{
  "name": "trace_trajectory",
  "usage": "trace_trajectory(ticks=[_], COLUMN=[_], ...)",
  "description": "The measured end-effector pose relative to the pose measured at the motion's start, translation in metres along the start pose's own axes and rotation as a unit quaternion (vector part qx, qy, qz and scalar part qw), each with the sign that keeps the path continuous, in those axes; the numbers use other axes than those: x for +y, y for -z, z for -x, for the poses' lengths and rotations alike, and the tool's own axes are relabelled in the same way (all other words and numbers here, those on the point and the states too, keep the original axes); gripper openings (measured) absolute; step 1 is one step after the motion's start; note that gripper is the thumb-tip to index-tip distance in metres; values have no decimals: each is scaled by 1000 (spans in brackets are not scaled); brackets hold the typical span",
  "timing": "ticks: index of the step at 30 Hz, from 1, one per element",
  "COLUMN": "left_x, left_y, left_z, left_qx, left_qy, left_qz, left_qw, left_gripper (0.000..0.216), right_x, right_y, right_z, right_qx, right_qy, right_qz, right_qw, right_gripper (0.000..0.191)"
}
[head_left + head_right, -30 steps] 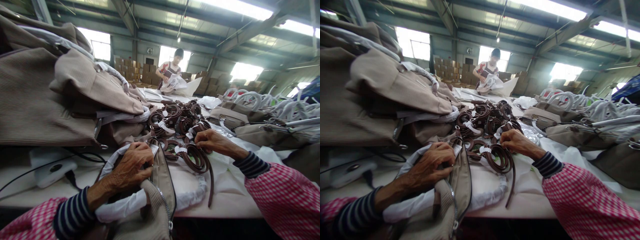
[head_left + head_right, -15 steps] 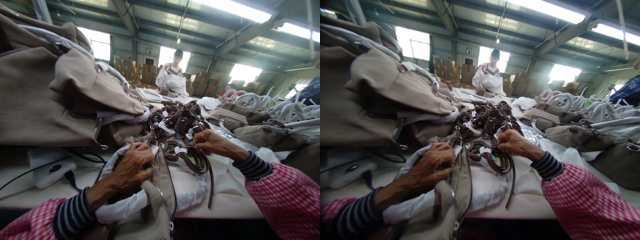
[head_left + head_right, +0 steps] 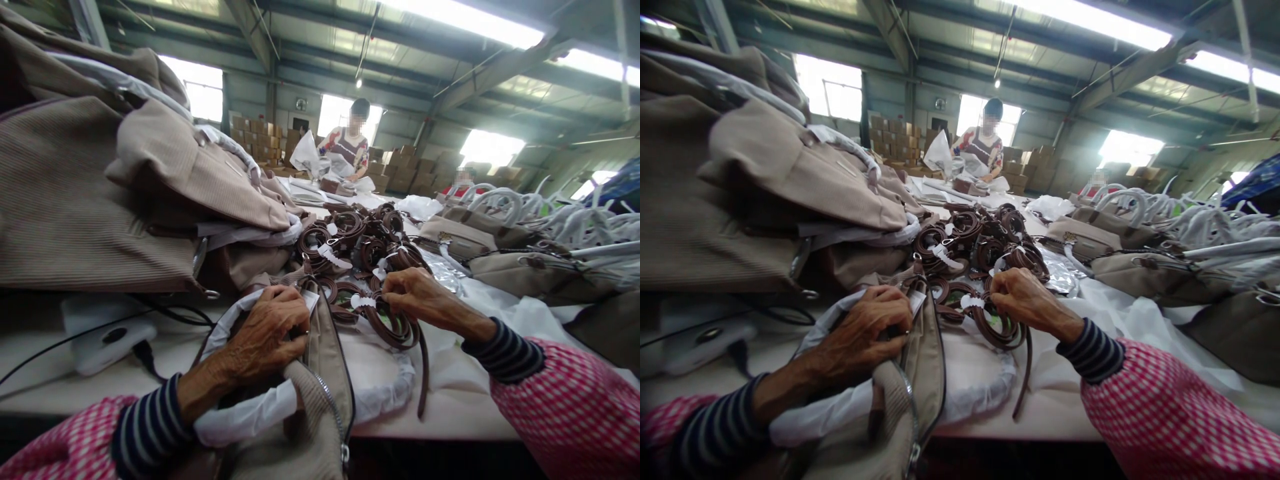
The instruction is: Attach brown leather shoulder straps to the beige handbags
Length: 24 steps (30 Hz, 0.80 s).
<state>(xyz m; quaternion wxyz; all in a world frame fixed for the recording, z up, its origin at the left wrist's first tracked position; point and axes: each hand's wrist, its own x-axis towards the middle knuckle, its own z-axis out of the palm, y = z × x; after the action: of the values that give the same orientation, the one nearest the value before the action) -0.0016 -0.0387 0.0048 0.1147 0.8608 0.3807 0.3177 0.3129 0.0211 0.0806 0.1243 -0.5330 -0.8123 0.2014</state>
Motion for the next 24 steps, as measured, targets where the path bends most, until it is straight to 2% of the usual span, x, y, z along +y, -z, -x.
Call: trace_trajectory(ticks=[5,11,16,21,24], left_x=[1,1,2,2,0], left_y=[0,0,0,-1,-1], left_z=[1,3,3,3,3], left_qx=[13,29,33,35,44], left_qy=[-4,-1,0,9,25], left_qz=[-21,-34,-4,-3,-13], left_qw=[1000,999,999,999,999], left_gripper=[14,14,12,12,12], right_x=[-9,-8,-10,-35,-47], right_y=[-12,-14,-13,-15,-16], right_z=[-6,-16,-17,-26,-36], right_qx=[4,18,-18,-13,-27], right_qy=[18,91,81,56,32], right_qz=[-6,95,139,279,312], right_qw=[1000,991,987,958,949], right_gripper=[17,15,25,29,24])
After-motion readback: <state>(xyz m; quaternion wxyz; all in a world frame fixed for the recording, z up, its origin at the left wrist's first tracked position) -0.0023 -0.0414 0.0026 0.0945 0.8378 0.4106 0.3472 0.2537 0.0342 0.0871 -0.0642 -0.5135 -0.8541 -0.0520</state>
